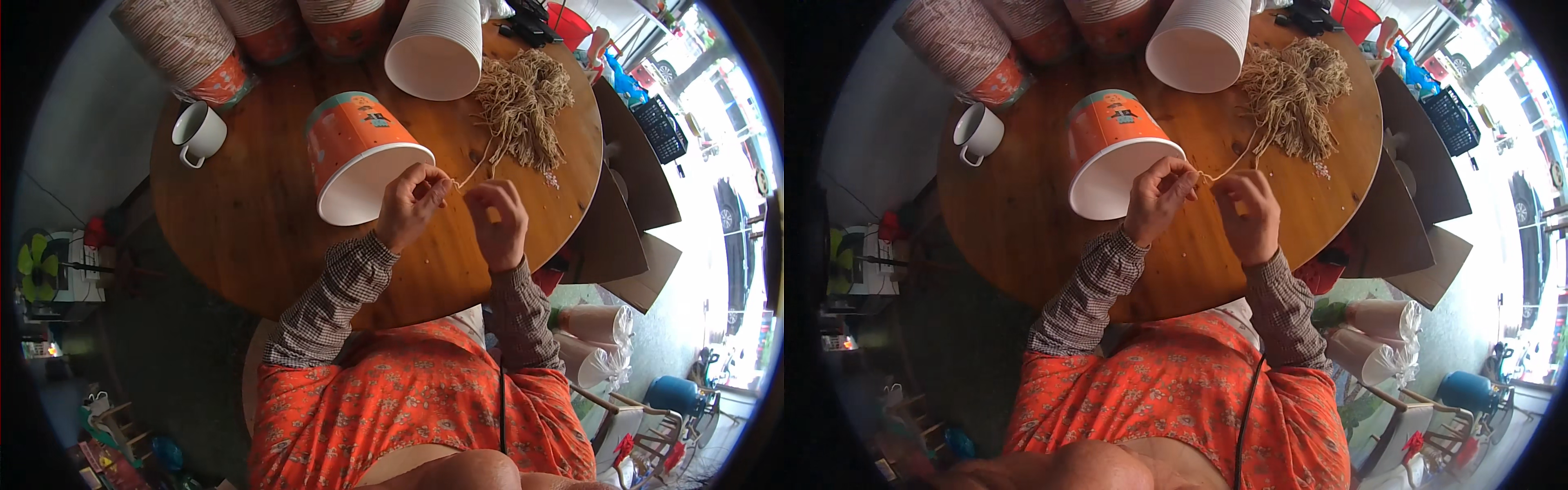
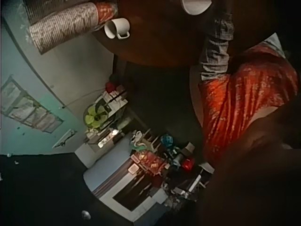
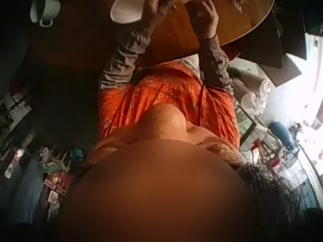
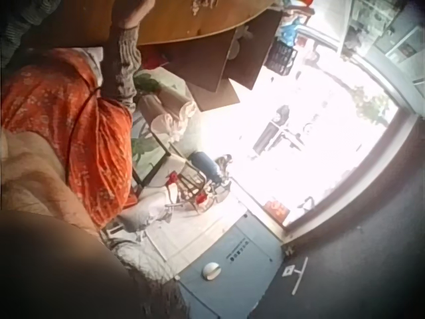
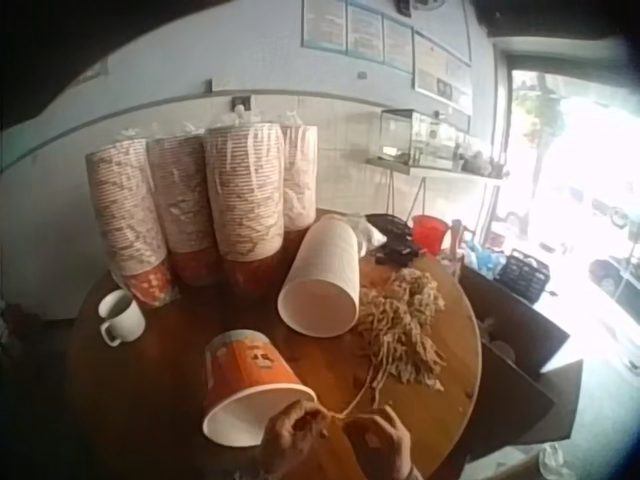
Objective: Unwrapping stacks of paper cups and threading strings through pre-drilled holes in the cups.
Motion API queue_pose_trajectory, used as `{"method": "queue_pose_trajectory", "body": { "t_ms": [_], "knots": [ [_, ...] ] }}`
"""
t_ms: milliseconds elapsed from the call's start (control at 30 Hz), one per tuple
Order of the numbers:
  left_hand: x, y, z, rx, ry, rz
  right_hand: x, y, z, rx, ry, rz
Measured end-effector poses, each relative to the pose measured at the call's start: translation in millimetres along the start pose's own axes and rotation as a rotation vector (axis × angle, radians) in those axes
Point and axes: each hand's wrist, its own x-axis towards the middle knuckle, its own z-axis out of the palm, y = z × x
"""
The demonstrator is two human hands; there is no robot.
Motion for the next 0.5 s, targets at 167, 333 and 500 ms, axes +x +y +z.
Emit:
{"method": "queue_pose_trajectory", "body": {
  "t_ms": [167, 333, 500],
  "knots": [
    [-0.2, 3.1, 0.2, -0.150, -0.077, -0.017, 0.3, -5.7, 4.8, 0.104, -0.029, 0.037],
    [0.2, -1.1, -3.4, -0.108, -0.129, -0.005, 8.1, 14.8, 22.0, 0.403, -0.031, 0.244],
    [0.6, -0.9, -9.4, -0.244, -0.100, -0.193, 7.0, 8.8, 23.0, 0.773, -0.066, 0.574]
  ]
}}
